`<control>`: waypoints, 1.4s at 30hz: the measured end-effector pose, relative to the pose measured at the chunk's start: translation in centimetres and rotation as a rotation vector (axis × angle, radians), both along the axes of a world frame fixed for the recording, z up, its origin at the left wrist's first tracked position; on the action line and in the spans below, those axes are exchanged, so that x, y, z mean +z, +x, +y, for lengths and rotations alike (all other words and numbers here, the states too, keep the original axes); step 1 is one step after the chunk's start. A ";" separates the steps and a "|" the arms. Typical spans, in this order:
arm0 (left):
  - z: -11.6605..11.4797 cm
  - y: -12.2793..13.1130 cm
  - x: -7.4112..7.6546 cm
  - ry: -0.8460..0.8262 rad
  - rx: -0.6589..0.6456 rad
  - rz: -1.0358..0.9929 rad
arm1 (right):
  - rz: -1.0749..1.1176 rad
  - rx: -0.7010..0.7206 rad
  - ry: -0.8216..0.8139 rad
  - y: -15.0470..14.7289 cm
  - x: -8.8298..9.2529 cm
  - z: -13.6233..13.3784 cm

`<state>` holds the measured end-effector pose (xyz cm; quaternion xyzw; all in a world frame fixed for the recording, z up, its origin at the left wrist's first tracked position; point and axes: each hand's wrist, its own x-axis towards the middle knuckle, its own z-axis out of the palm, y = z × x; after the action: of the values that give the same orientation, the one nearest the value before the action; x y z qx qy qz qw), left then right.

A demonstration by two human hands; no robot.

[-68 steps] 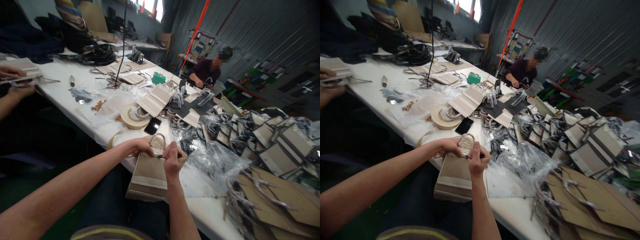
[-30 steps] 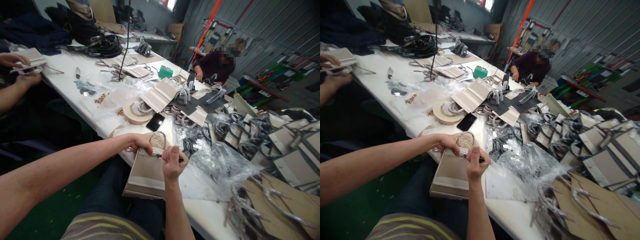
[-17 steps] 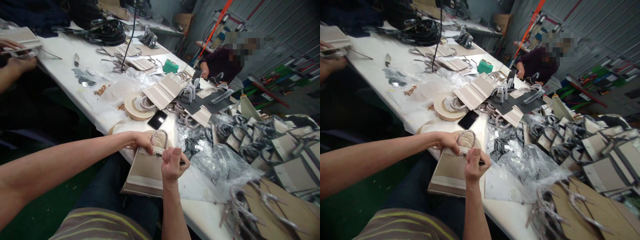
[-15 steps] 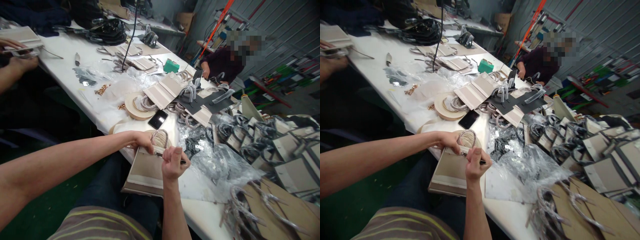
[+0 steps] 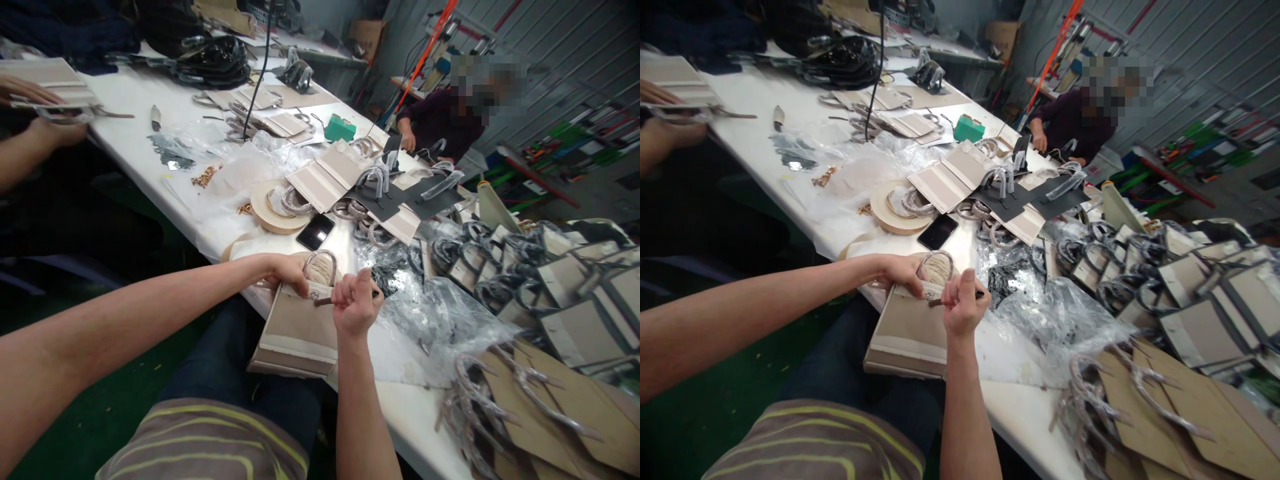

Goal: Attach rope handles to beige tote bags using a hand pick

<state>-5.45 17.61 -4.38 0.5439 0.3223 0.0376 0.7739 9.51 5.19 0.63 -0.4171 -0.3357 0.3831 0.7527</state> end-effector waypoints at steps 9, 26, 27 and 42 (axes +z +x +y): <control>0.2 0.2 -0.4 0.032 0.008 -0.203 | 0.016 0.052 -0.358 0.6 -0.3 6.3; 0.4 -0.3 -0.4 -0.009 -0.093 0.091 | -0.157 -0.151 0.155 -1.4 0.6 -1.6; 0.4 -0.3 -0.4 -0.005 -0.086 0.085 | -0.166 -0.150 0.162 -1.7 0.4 -1.7; -0.2 -0.3 0.1 0.100 0.028 -0.193 | -0.040 -0.120 -0.055 -0.7 1.2 1.0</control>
<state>-5.72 17.43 -4.26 0.5712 0.2514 0.1170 0.7726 8.80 6.23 1.87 -0.4645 -0.3145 0.3381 0.7557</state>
